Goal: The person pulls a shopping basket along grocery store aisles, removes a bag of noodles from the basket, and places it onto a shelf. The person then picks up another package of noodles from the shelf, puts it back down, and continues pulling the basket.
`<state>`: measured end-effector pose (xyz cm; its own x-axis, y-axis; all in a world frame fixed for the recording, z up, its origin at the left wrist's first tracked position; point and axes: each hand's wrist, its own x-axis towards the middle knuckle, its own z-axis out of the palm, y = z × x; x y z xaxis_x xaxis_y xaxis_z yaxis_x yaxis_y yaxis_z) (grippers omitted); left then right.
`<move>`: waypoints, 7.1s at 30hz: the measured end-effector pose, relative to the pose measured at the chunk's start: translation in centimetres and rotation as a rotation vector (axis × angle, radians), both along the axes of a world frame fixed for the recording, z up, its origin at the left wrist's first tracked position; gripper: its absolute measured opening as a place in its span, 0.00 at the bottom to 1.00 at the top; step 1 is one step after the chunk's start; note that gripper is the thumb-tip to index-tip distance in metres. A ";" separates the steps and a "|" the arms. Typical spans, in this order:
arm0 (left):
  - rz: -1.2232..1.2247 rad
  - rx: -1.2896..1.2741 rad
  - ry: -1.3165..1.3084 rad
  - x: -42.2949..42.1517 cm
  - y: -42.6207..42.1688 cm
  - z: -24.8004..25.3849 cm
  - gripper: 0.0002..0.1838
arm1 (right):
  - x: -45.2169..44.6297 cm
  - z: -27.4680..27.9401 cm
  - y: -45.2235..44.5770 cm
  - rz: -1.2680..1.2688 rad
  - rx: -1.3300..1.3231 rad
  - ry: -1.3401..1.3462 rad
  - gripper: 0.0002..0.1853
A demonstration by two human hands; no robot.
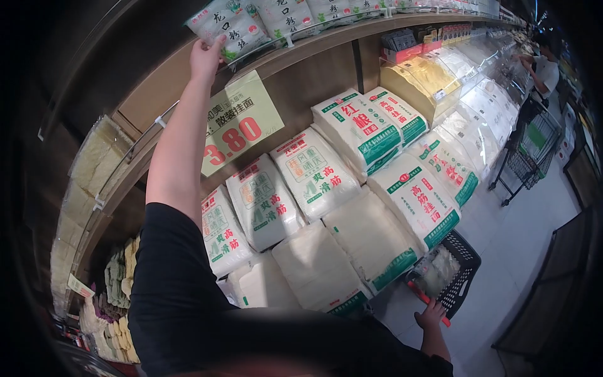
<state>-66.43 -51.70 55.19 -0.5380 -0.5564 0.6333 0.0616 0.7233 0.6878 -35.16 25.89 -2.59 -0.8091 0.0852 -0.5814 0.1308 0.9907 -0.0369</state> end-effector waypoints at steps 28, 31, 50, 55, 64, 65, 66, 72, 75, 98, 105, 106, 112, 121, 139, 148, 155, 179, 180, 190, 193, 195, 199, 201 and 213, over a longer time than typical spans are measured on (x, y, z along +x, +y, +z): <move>-0.544 0.612 -0.570 41.2 34.8 -39.6 0.22 | -1.4 0.1 8.2 0.042 -0.180 -0.039 0.17; -0.431 0.792 -0.841 48.1 38.3 -39.6 0.22 | -2.7 -0.3 8.9 0.138 -0.275 -0.149 0.18; -0.534 -0.270 -1.400 57.5 50.2 -32.6 0.19 | 1.7 -1.8 8.4 0.149 -0.423 -0.111 0.20; -0.513 0.068 -1.340 65.8 53.6 -35.5 0.18 | 5.3 -1.3 9.1 0.286 -0.383 -0.127 0.20; -0.458 0.357 -1.422 74.2 59.7 -41.2 0.20 | 11.4 1.5 9.5 0.433 -0.313 -0.288 0.19; -0.487 0.229 -1.421 74.4 60.0 -41.3 0.21 | 12.0 1.9 9.7 0.426 -0.304 -0.337 0.19; -0.514 0.099 -1.414 74.0 60.3 -40.9 0.22 | 12.5 2.2 9.7 0.421 -0.297 -0.383 0.19; -0.669 -0.136 -1.525 69.6 63.0 -42.3 0.36 | 16.1 1.0 11.5 0.568 -0.363 -0.354 0.18; -0.611 -0.253 -1.345 66.8 66.4 -43.9 0.41 | 17.2 1.1 12.9 0.652 -0.382 -0.420 0.18; -0.685 0.380 -1.580 59.6 87.4 -56.5 0.19 | 11.0 4.0 24.6 1.441 -0.328 -0.515 0.20; -0.406 0.810 -1.400 66.6 90.2 -58.6 0.17 | 14.0 1.8 23.6 1.687 -0.337 -0.578 0.14; -0.377 0.827 -1.374 67.6 90.9 -59.0 0.17 | 14.2 2.5 23.3 1.727 -0.320 -0.602 0.14; -0.330 0.631 -1.345 70.5 95.8 -57.7 0.23 | 15.7 1.1 23.4 1.974 -0.332 -0.622 0.12; 0.024 0.901 -1.235 68.4 99.4 -56.5 0.19 | 14.7 2.9 19.4 2.303 -0.219 -0.505 0.19; 0.147 1.110 -0.943 64.9 92.0 -56.6 0.19 | 12.6 3.7 5.6 2.707 -0.447 -0.143 0.16; 0.176 1.131 -0.852 66.9 86.9 -58.2 0.21 | 15.6 4.3 -2.1 2.774 -0.368 -0.254 0.17; 0.213 1.133 -0.852 69.3 82.6 -58.6 0.20 | 17.6 2.7 -6.4 2.745 -0.511 -0.221 0.17; 0.619 1.241 -0.853 77.2 69.2 -57.6 0.13 | 27.8 -0.3 -23.9 2.823 -0.715 -0.572 0.18; 0.610 1.250 -0.846 77.2 67.4 -57.8 0.13 | 27.9 -0.4 -25.5 2.828 -0.671 -0.574 0.18; 0.669 1.284 -0.823 82.0 65.6 -56.7 0.12 | 33.6 1.3 -28.4 2.927 -0.624 -0.557 0.21; 0.676 1.266 -0.802 83.8 66.1 -56.1 0.13 | 35.3 1.7 -27.9 2.911 -0.709 -0.545 0.20; 0.635 1.259 -0.818 84.6 63.3 -57.8 0.13 | 35.3 0.1 -30.5 2.859 -0.720 -0.559 0.19; 0.660 1.252 -0.832 87.1 63.3 -58.3 0.14 | 37.8 0.0 -30.8 2.867 -0.747 -0.533 0.18; 0.655 1.233 -0.832 87.7 60.7 -58.9 0.12 | 38.4 -0.6 -33.0 2.849 -0.715 -0.531 0.18; 0.714 1.278 -0.840 93.9 53.5 -58.8 0.17 | 45.8 -1.5 -40.8 2.964 -0.753 -0.437 0.19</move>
